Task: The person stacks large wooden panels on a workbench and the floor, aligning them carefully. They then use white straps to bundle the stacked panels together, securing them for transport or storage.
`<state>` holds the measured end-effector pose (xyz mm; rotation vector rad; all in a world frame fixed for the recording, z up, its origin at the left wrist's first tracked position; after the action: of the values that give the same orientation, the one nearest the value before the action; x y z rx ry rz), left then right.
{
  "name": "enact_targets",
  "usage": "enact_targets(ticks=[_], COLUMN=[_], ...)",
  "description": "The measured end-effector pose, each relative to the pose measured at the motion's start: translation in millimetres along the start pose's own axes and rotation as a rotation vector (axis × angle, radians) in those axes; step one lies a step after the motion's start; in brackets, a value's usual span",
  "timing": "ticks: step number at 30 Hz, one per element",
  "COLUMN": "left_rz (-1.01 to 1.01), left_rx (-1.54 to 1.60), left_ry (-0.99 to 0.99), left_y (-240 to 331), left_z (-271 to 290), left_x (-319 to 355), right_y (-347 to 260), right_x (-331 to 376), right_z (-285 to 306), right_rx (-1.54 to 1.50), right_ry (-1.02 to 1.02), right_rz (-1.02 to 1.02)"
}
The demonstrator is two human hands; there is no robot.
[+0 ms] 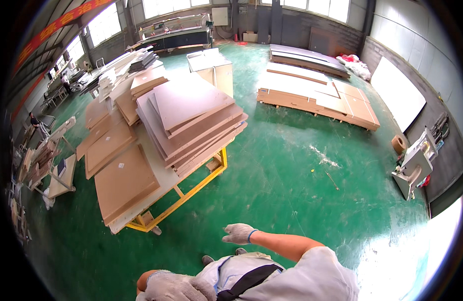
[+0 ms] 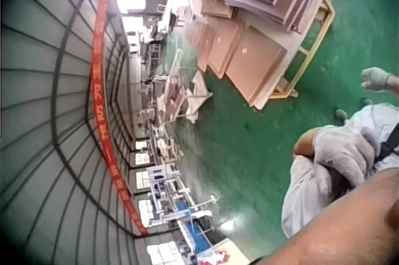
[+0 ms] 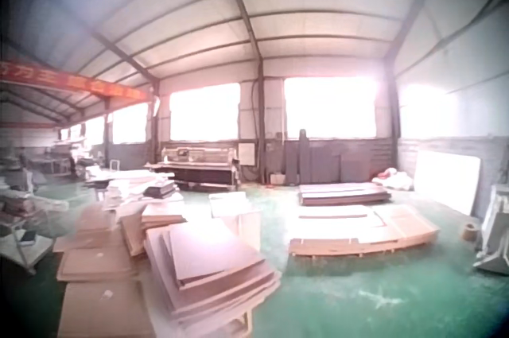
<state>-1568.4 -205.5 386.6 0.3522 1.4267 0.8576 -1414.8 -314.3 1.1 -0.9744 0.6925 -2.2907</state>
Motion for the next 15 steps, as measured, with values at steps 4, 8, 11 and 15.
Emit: enact_targets(ticks=[4,8,11,15], left_rz=[0.077,0.220,0.626,1.266], left_rx=[-0.007,-0.540,-0.457,-0.575], left_ry=[0.051,0.579,0.974,1.590], left_y=[-0.2,-6.6,-52.6,-125.3], left_z=[-7.3,18.9,23.0,-67.8], left_x=[-8.2,38.5,177.6,448.4], right_y=[13.3,19.4,46.8,178.0], right_x=[-1.6,-21.8,-35.0,-32.0], right_z=[-33.1,-50.6,-69.0,-147.6], right_rx=[0.100,0.065,0.067,-0.009], right_ry=[-0.137,-0.041,0.011,0.046], right_rz=[-0.021,-0.010,-0.126,-0.352])
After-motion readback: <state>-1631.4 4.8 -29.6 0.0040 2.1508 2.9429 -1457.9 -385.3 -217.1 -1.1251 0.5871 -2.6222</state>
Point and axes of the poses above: each hand's wrist, its own x-axis away from the middle knuckle, its own z-axis out of the back of the hand, y = z × x, the point moved 8 cm from there along -x, towards the middle knuckle, and after that the axes turned 3 degrees about z, right-handed, at the moved point
